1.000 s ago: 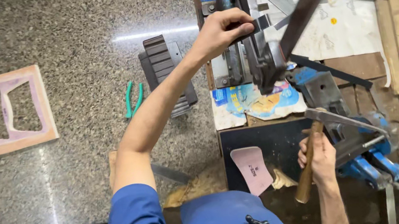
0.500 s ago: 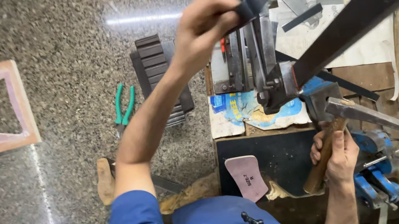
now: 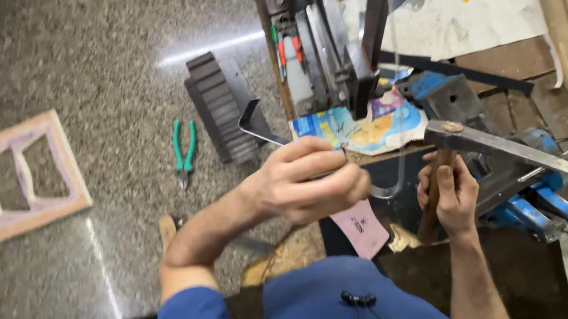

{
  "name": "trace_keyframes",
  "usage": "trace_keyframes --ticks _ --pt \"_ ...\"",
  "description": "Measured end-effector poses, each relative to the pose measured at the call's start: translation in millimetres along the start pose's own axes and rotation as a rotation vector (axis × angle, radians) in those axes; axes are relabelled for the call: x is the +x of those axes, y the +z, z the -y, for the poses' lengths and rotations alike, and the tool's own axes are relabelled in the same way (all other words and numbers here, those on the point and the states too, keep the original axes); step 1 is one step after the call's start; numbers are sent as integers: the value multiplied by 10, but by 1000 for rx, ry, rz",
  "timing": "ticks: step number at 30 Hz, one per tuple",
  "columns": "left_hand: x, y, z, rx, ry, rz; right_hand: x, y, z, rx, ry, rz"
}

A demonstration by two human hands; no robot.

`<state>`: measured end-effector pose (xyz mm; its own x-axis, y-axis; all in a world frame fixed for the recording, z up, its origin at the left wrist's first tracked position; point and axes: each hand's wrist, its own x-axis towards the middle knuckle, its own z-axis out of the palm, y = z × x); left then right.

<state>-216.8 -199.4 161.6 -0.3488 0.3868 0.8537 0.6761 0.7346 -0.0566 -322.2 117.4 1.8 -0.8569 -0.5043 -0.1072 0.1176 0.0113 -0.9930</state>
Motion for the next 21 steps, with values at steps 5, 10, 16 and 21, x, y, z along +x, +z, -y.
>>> trace_keyframes --ticks 5,10,16,21 --pt "-38 374 -282 112 375 -117 -34 -21 -72 -130 -133 -19" --pt "-377 771 -208 -182 22 69 -81 -94 -194 -306 -236 48" --pt "-862 1115 435 -84 -382 187 -68 -64 -302 -282 -127 -26" --pt "-979 1089 511 -139 -504 201 -33 -69 -473 -338 -187 18"
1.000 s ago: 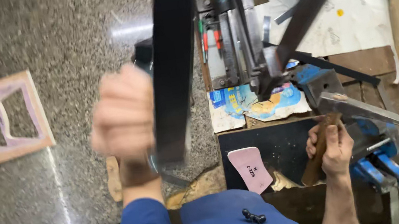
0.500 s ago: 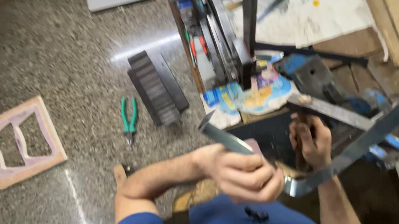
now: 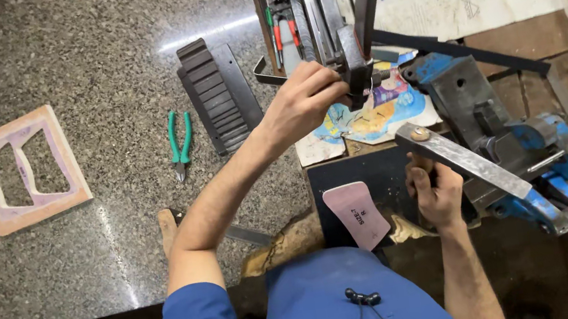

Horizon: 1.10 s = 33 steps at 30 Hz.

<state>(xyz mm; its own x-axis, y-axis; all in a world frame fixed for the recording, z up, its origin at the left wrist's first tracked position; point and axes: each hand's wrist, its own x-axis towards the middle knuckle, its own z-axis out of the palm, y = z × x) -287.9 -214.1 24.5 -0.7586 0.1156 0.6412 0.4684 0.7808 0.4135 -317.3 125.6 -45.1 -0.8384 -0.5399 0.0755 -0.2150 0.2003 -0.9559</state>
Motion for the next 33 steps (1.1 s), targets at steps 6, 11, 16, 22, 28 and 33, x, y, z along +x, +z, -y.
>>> trace_keyframes --ticks 6,11,16,22,28,33 --pt "23 35 -37 110 -47 -81 60 112 -168 -244 -154 39" --pt "-63 62 -35 142 -66 -67 366 267 -195 -357 -407 -26" --pt "-121 104 2 112 -145 -62 726 394 -188 -457 -602 15" --pt "-127 133 43 94 -168 -33 966 446 -156 -666 -763 -10" --pt "-113 124 63 57 -161 -59 1002 430 -201 -591 -839 -44" --pt "-122 131 94 11 -187 -61 1035 415 -272 -412 -677 16"
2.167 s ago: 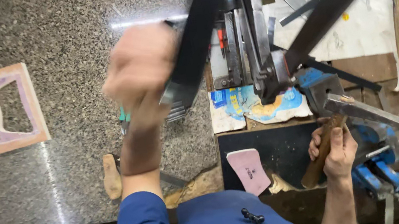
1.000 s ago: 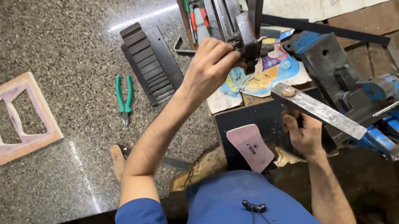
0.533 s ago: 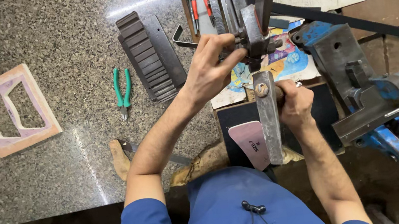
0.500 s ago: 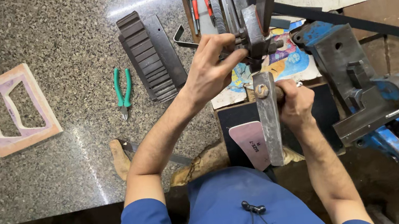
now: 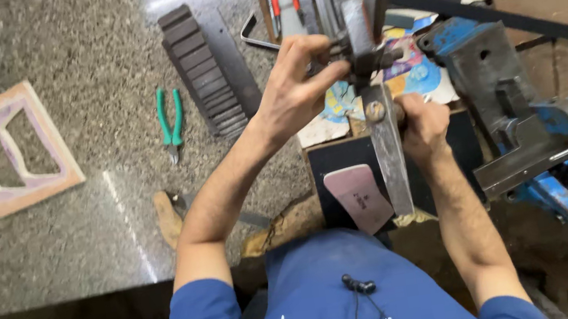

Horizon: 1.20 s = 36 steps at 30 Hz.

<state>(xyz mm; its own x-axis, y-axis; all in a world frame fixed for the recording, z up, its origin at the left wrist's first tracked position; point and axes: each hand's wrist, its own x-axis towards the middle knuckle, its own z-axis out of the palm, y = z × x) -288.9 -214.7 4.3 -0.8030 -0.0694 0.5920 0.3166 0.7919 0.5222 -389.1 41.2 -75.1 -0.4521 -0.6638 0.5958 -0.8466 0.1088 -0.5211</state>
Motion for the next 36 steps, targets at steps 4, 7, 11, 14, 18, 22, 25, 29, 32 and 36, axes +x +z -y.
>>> trace_keyframes --ticks 4,7,11,14,18,22,25,29,32,36 --pt "-7 44 41 46 48 -24 -59 36 -105 60 10 0" --pt "9 36 34 24 44 -15 -250 -33 -64 107 115 29" --pt "76 -107 -165 -105 35 -17 -726 -248 243 324 538 185" --pt "124 -223 -528 -254 87 -16 -1037 -447 485 699 1162 267" --pt "32 -403 -1075 -472 32 4 -1271 -617 618 803 1535 358" --pt "-112 -411 -1307 -971 -211 -24 -1315 -717 791 117 1171 345" --pt "-313 -236 -1458 -1487 -553 -111 -1294 -668 1196 -523 457 310" --pt "-620 -130 -1527 -1715 -575 -276 -1196 -87 1807 -598 255 322" --pt "-866 -242 -1589 -1798 -664 -339 -1226 161 1944 -572 477 406" --pt "-1135 -408 -1658 -1794 -703 -431 -1321 -46 1731 -146 878 257"
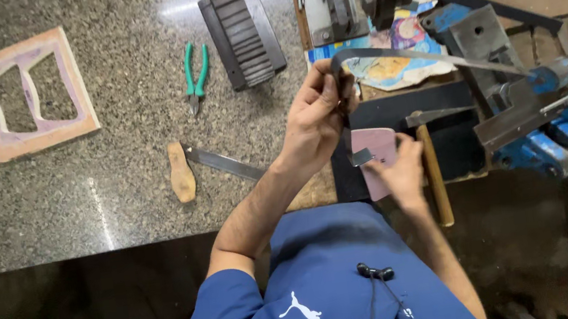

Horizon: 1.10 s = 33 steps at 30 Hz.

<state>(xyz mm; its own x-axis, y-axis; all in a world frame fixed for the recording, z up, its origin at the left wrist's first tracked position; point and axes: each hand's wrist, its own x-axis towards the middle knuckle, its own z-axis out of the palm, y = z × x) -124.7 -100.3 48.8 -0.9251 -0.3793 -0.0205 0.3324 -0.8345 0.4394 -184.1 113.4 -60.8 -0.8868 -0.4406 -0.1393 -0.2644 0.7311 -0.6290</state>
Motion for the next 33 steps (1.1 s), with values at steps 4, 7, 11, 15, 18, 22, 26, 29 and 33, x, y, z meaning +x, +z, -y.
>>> trace_keyframes --ticks 4,7,11,15,18,22,26,29,33 --pt "-206 -179 21 -103 46 50 -175 -645 -211 496 -12 -94" --pt "-383 -309 168 -111 14 7 -454 -987 -101 1092 -113 -116" --pt "-619 -340 475 -182 -91 -34 -580 -915 215 972 -228 -47" --pt "-871 -353 679 -181 -155 -65 -660 -681 336 901 -204 11" --pt "-1047 -393 774 -206 -241 -82 -812 -601 245 873 -193 54" --pt "-1296 -387 874 -219 -212 -52 -1068 -590 39 826 -151 80" --pt "-1480 -369 749 -3 -280 19 -1327 -538 -122 865 -91 101" --pt "-1522 -339 518 260 -362 54 -1499 -457 -200 889 -66 108" --pt "-1508 -221 229 632 -365 161 -1629 -365 -264 865 -75 137"
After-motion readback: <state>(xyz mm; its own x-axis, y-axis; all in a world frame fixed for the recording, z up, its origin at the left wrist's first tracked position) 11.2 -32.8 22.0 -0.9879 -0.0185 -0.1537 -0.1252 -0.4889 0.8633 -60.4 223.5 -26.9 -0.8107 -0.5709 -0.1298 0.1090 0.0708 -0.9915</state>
